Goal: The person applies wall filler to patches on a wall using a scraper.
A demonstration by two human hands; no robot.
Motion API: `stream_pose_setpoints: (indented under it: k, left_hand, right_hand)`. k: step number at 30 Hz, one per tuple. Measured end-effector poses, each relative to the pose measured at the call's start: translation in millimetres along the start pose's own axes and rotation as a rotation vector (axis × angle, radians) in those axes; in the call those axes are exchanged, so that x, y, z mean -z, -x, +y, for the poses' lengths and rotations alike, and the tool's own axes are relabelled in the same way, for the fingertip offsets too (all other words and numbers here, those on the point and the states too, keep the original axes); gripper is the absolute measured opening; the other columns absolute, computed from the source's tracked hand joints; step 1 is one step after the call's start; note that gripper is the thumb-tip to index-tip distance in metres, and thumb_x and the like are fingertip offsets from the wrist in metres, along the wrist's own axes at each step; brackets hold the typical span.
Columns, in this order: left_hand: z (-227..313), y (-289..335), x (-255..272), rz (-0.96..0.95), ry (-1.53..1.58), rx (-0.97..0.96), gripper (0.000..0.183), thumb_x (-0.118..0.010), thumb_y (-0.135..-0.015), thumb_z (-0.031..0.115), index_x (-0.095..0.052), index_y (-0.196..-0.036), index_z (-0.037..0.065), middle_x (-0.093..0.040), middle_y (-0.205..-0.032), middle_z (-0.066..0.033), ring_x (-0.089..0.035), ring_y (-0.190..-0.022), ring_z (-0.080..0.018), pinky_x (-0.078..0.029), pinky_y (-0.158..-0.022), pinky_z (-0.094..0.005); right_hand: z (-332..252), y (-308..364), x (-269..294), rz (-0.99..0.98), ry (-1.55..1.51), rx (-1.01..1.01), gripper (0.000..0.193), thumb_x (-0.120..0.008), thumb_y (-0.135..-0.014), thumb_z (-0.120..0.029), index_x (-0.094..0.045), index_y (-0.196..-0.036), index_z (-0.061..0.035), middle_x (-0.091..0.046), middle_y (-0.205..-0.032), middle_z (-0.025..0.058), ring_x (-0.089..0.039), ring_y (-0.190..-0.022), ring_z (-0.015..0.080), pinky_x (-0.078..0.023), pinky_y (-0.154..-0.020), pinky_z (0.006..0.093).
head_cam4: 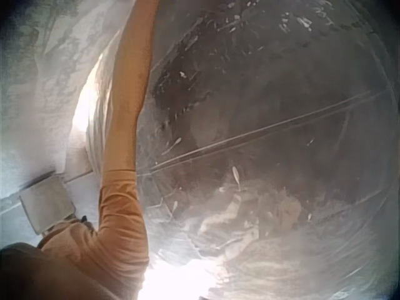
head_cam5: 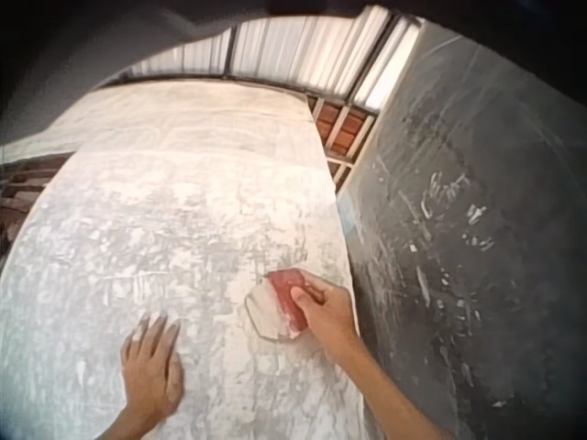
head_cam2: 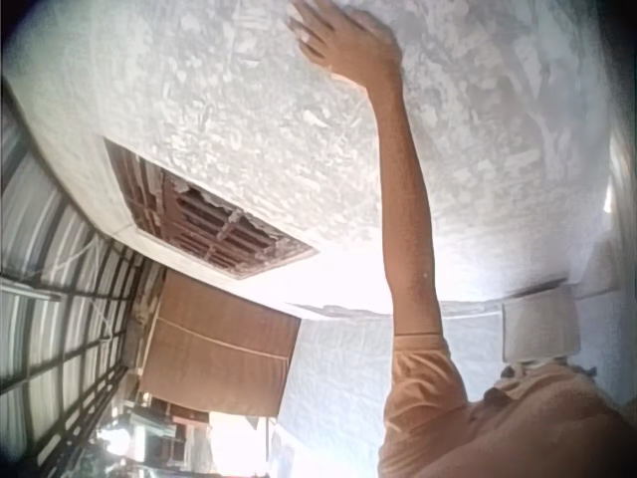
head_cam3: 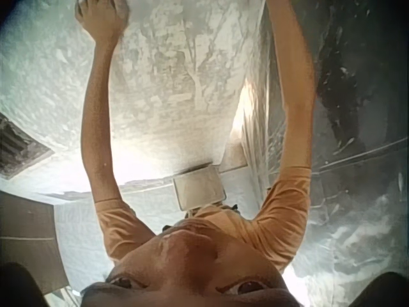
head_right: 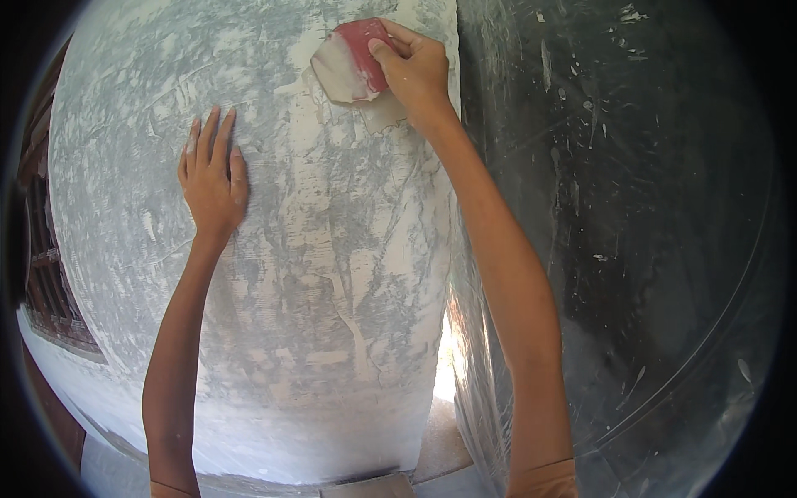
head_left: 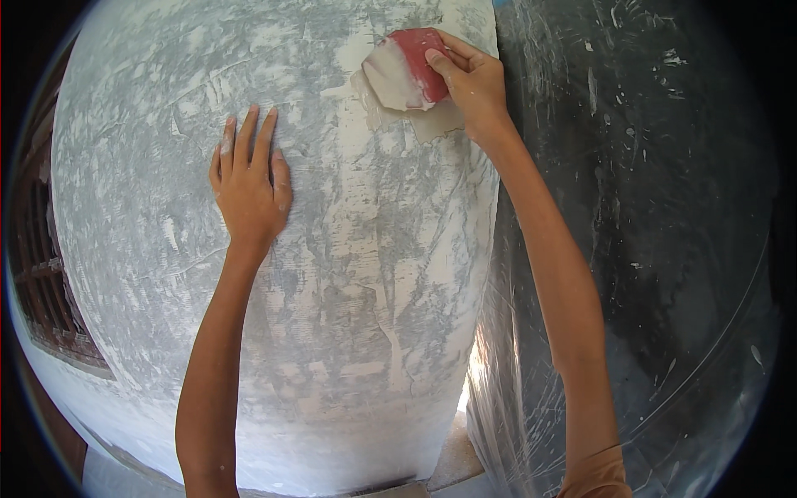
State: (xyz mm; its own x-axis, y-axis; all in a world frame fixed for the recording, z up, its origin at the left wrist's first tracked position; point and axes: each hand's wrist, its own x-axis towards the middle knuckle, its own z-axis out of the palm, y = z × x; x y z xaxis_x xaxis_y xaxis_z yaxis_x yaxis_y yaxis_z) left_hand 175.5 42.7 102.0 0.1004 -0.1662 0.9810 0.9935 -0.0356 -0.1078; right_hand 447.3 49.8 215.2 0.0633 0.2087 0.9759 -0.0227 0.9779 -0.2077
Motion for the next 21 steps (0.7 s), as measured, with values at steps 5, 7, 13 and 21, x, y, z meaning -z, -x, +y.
stream_pose_setpoints:
  k: [5, 7, 13, 21]
  left_hand:
    - [-4, 2, 1, -0.004, -0.012, 0.005, 0.049, -0.038, -0.098, 0.026, -0.044, -0.146, 0.022, -0.04, -0.153, -0.0032, -0.029, -0.145, -0.0269, -0.016, -0.118, -0.047]
    - [0, 1, -1, 0.004, 0.007, 0.006, 0.048, -0.039, -0.098, 0.024, -0.044, -0.146, 0.022, -0.04, -0.153, -0.0031, -0.03, -0.145, -0.0269, -0.017, -0.118, -0.047]
    - [1, 0, 1, 0.004, 0.01, -0.007, 0.048, -0.038, -0.098, 0.026, -0.045, -0.145, 0.021, -0.041, -0.152, -0.004, -0.03, -0.144, -0.0271, -0.017, -0.118, -0.0465]
    - [2, 1, -1, 0.008, -0.009, 0.003, 0.047, -0.038, -0.099, 0.026, -0.045, -0.145, 0.021, -0.041, -0.152, -0.0037, -0.03, -0.144, -0.0274, -0.018, -0.117, -0.0472]
  right_hand:
    - [7, -2, 1, 0.077, 0.091, 0.001, 0.039, -0.066, -0.092, -0.005, -0.059, -0.13, 0.0032, -0.07, -0.113, 0.0107, -0.065, -0.094, 0.0106, -0.053, -0.081, 0.0234]
    - [0, -4, 19, 0.131, 0.005, 0.016, 0.039, -0.066, -0.092, -0.004, -0.059, -0.13, 0.0033, -0.07, -0.113, 0.011, -0.066, -0.094, 0.011, -0.054, -0.081, 0.0237]
    - [8, 11, -8, -0.013, -0.035, -0.042, 0.036, -0.067, -0.089, -0.004, -0.064, -0.124, 0.0015, -0.072, -0.107, 0.012, -0.067, -0.092, 0.0122, -0.052, -0.083, 0.0245]
    - [-3, 10, 19, 0.236, -0.178, -0.027, 0.036, -0.064, -0.091, -0.001, -0.061, -0.126, 0.0044, -0.07, -0.111, 0.0133, -0.067, -0.088, 0.012, -0.053, -0.076, 0.0223]
